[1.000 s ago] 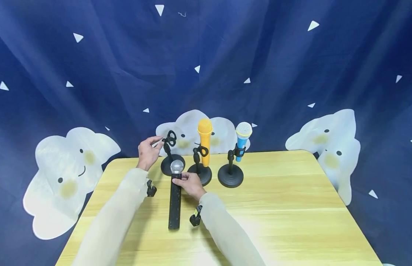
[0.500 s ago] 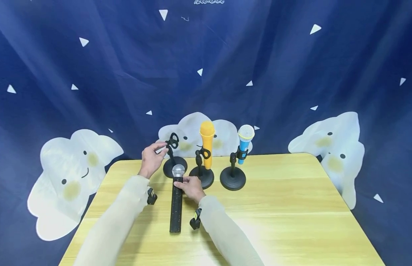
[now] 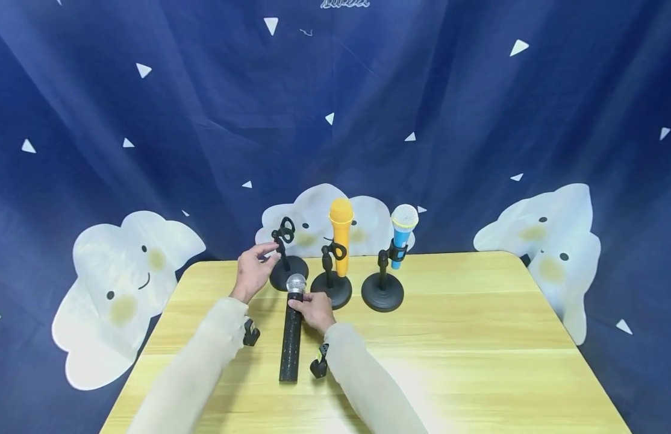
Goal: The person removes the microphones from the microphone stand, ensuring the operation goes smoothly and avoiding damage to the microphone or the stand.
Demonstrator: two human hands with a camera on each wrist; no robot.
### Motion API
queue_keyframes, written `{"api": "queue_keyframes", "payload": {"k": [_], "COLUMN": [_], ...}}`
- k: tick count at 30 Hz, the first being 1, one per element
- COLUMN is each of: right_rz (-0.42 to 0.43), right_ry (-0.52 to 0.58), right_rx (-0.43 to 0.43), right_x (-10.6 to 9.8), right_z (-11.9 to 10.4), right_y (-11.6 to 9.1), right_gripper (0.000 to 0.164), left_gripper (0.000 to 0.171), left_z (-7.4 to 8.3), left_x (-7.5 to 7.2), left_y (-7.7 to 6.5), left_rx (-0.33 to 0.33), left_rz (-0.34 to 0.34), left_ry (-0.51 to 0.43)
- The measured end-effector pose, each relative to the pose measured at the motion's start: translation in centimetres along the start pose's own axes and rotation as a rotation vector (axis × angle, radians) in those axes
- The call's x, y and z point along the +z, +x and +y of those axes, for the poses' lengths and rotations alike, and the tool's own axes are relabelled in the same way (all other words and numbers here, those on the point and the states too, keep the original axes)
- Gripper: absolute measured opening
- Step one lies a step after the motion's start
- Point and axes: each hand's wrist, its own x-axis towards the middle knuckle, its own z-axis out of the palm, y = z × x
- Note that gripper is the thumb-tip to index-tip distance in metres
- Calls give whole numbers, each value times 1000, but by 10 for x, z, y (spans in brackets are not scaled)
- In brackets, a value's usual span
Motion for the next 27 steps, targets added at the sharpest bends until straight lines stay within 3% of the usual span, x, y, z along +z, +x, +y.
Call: {"api": "queue_keyframes", "payload": {"k": [5, 12, 27], "right_rz": [-3, 2, 30], "right_ry": [-65, -102, -156], "right_rx": [-3, 4, 38], "right_x": [1, 3, 9], "right_z": [2, 5, 7], "right_y": [-1, 0, 1], "right_gripper": [30, 30, 32], "left_gripper": [21, 21, 20], "left_z": [-4, -9, -37], "left_x": [3, 6, -2], "left_y": [-9, -20, -43], "left_rx": [-5, -6, -94], "left_rz": [-19, -38, -36], "left_ry": [-18, 26, 3]}}
